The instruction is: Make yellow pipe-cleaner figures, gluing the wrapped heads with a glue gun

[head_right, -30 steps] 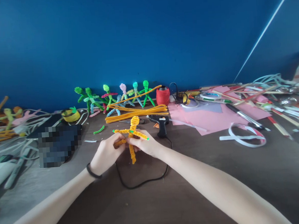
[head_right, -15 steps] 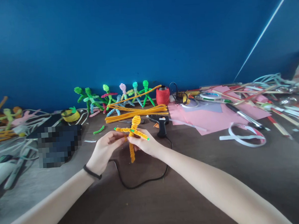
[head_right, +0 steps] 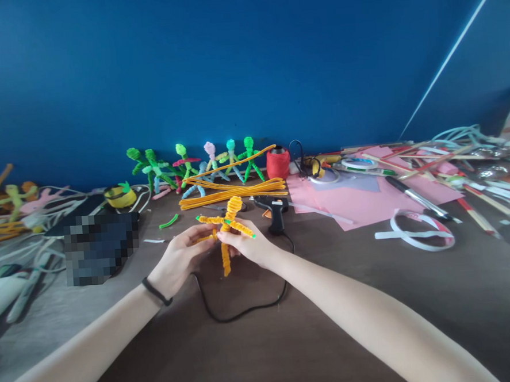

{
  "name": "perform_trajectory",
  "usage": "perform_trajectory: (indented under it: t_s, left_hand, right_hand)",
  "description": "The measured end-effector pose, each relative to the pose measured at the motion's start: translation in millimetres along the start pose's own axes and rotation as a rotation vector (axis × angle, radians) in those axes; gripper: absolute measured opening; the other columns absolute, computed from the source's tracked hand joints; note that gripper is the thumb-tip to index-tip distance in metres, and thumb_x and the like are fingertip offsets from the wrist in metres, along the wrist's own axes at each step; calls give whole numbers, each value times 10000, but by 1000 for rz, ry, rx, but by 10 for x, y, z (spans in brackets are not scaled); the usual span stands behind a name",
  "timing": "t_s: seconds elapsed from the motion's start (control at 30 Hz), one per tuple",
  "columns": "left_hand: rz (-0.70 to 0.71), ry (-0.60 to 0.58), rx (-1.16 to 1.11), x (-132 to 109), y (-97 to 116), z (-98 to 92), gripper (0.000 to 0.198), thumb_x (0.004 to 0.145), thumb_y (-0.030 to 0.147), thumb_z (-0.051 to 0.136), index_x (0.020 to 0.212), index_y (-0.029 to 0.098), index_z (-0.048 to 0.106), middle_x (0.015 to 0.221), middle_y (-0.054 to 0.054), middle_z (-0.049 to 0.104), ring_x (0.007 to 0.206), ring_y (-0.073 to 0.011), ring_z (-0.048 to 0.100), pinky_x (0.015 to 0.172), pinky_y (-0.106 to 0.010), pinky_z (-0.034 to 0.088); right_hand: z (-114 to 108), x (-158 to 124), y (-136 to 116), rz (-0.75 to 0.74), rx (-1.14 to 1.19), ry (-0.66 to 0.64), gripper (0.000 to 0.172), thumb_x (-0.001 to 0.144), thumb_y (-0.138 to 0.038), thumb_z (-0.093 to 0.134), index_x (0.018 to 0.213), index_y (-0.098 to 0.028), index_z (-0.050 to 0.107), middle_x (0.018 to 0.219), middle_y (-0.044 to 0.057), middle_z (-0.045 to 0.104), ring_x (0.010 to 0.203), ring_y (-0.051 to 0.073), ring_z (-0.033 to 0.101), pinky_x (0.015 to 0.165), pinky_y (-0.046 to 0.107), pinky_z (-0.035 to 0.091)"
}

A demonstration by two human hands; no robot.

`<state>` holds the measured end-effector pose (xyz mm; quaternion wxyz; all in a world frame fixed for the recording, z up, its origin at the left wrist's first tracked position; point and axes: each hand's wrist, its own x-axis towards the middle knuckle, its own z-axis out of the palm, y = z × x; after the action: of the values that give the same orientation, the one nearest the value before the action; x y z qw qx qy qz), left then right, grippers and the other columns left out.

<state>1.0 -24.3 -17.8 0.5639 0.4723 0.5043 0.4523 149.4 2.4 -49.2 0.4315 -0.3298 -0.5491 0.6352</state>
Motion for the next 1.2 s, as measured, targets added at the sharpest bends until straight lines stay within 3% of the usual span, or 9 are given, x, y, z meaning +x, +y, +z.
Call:
perform_trajectory:
  t_s: [0.17,0.43,0.7,0.8,0.97,1.2]
  left_hand:
    - [50,0,19,-1,-20,-3,311,623,218,687,920,146,632,1027,-82,653,866,-185,612,792,-303,445]
    - [116,-9,36,14,-59,-6,163,647,220,657,793,152,629,835,-37,659,781,-153,600,754,-281,445]
    - [348,56,376,20,-22,-21,68,653,177,601,676,179,665,832,-31,601,824,-166,568,780,-284,445]
    - [302,20,341,7,3,-16,99,677,211,598,731,178,674,851,-40,622,838,-175,566,804,-298,435]
    - [95,-37,-34,3,0,0,200,742,335,571,838,176,648,852,-30,625,807,-148,569,743,-267,450]
    - [40,-29,-177,26,-29,3,156,683,220,648,828,196,595,784,27,607,723,-86,565,674,-201,441]
  right_hand:
    - [6,-1,-13,6,17,-9,143,711,-285,580,690,-161,512,520,-58,472,405,49,416,389,180,308]
    - [15,-13,-28,-1,14,-6,101,705,-238,558,666,-158,512,505,-55,465,404,53,411,390,187,299]
    - [9,4,-3,13,35,18,90,666,-221,550,642,-159,490,476,-62,469,385,52,419,387,177,304]
    - [8,4,-3,-2,31,23,110,671,-238,556,638,-157,490,464,-65,460,382,52,414,388,180,312]
    - [15,-12,-30,2,-14,1,146,700,-286,568,685,-158,499,506,-57,484,397,54,430,385,179,317]
    - [17,-22,-32,-11,-49,-41,176,723,-291,561,639,-163,475,497,-60,452,409,55,435,410,185,346]
